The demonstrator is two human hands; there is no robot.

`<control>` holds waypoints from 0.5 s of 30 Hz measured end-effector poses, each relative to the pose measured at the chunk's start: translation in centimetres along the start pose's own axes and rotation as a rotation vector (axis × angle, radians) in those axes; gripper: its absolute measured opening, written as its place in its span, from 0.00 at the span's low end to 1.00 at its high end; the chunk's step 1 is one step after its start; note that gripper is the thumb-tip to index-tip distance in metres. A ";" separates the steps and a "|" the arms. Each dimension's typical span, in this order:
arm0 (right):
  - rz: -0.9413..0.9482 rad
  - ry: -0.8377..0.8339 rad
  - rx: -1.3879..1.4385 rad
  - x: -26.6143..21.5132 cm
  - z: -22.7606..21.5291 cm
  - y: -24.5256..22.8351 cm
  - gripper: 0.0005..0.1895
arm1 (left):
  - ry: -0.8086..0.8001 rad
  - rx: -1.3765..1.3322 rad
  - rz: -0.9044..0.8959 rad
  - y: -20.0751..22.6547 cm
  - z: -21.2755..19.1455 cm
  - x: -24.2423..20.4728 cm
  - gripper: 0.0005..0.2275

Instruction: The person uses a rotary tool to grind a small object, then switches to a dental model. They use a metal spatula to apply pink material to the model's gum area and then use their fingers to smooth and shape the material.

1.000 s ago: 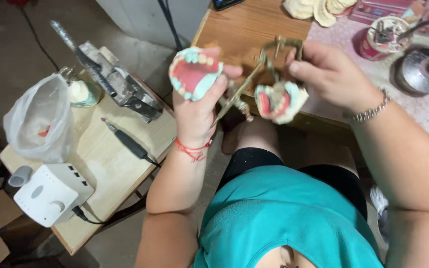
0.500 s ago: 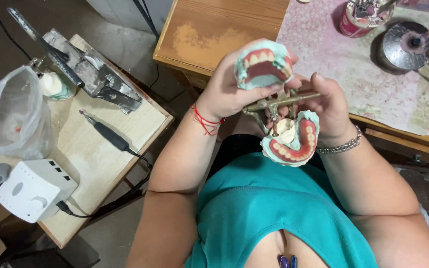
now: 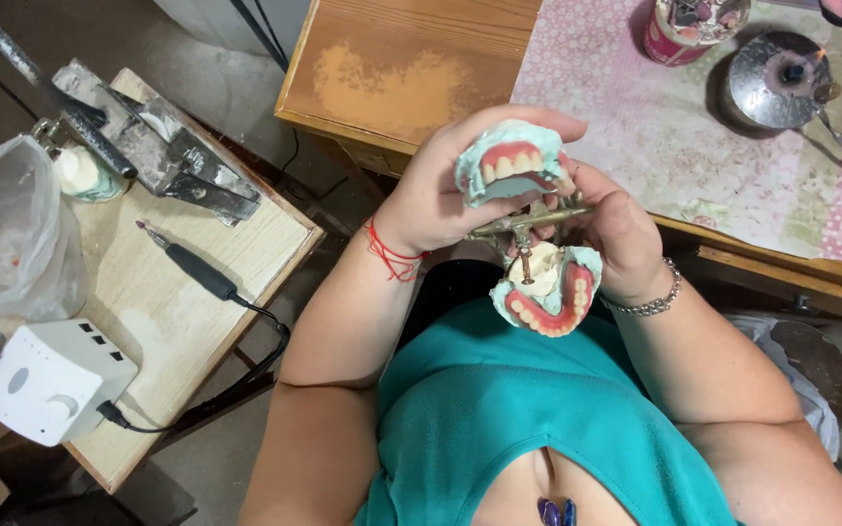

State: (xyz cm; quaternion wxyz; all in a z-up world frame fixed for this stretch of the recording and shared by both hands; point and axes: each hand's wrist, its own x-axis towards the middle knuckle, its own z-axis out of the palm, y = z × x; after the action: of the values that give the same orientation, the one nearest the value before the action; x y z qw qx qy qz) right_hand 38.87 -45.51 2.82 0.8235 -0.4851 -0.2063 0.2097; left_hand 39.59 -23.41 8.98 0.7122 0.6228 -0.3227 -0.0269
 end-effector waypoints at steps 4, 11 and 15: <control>0.044 -0.100 0.061 0.5 0.0 -0.6 0.36 | 0.026 -0.102 -0.006 0.2 0.4 0.0 0.20; 0.200 -0.013 -0.251 1.1 -1.4 -1.3 0.49 | 0.077 0.268 -0.040 0.6 0.8 -0.2 0.23; 0.157 -0.019 -0.321 1.2 -1.9 -1.0 0.42 | 0.056 0.322 -0.026 0.6 1.2 -0.3 0.20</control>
State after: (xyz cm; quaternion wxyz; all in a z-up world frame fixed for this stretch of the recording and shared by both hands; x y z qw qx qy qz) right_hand 41.06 -46.63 3.07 0.7148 -0.6227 -0.2065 0.2422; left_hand 38.51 -24.19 9.45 0.6115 0.7336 -0.2947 0.0333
